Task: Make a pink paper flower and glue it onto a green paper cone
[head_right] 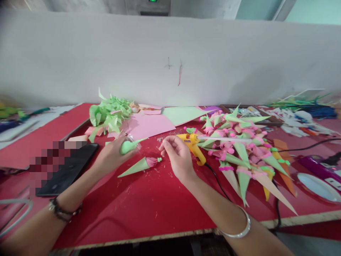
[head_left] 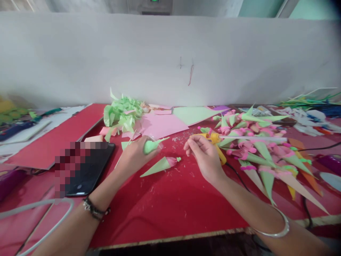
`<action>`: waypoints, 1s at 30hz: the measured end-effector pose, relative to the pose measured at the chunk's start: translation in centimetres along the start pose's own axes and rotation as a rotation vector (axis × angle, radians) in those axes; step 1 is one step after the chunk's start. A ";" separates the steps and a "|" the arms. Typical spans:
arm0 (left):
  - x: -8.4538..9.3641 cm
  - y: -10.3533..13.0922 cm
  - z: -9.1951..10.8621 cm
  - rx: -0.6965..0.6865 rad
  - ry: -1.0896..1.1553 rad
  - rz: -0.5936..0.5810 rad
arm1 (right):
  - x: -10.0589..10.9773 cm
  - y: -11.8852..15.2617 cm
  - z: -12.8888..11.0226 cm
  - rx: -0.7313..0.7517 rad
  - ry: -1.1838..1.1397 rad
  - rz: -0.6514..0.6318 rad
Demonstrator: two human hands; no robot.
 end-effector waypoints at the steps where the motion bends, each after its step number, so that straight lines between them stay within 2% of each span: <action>1: -0.3 -0.2 -0.8 0.047 -0.051 -0.013 | 0.0 -0.1 0.1 -0.011 -0.013 0.001; 3: -0.8 -0.4 -2.0 0.092 -0.168 -0.027 | -0.1 -0.1 0.3 -0.031 -0.030 -0.019; 5: -0.9 -0.5 -2.4 0.054 -0.247 0.045 | -0.3 0.1 0.4 -0.052 -0.045 -0.049; 7: -0.8 -0.3 -1.7 -0.032 -0.247 0.153 | -0.5 0.2 0.4 -0.079 -0.054 -0.086; 8: -0.7 -0.1 -1.0 -0.088 -0.219 0.171 | -0.5 0.3 0.4 -0.091 -0.053 -0.104; 10: -1.0 0.3 0.7 -0.225 -0.140 0.106 | -0.6 0.3 0.5 -0.103 -0.039 -0.126; 12: -1.5 0.8 2.3 -0.348 -0.071 -0.028 | -0.6 0.2 0.6 -0.111 -0.023 -0.114; 15: -2.2 1.2 3.4 -0.415 -0.011 -0.159 | -0.5 0.1 0.9 -0.141 -0.046 -0.101; 20: -3.0 1.0 2.6 -0.351 0.093 -0.264 | -0.7 0.2 1.0 -0.159 -0.079 -0.149; 25: -2.4 0.6 1.9 -0.175 0.273 -0.199 | 0.0 0.1 1.2 -0.132 -0.001 -0.071; 30: -2.2 0.4 2.2 -0.074 0.517 -0.170 | 0.3 -0.1 1.4 -0.125 -0.103 -0.017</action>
Point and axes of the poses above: each hand's wrist, its own y-axis away from the middle knuckle, its own x-axis out of the back of the hand, z = x × y, the point moved 4 cm from there along -y, towards the middle knuckle, and after that the axes turned 4 degrees about -z, right-handed, at the moved point
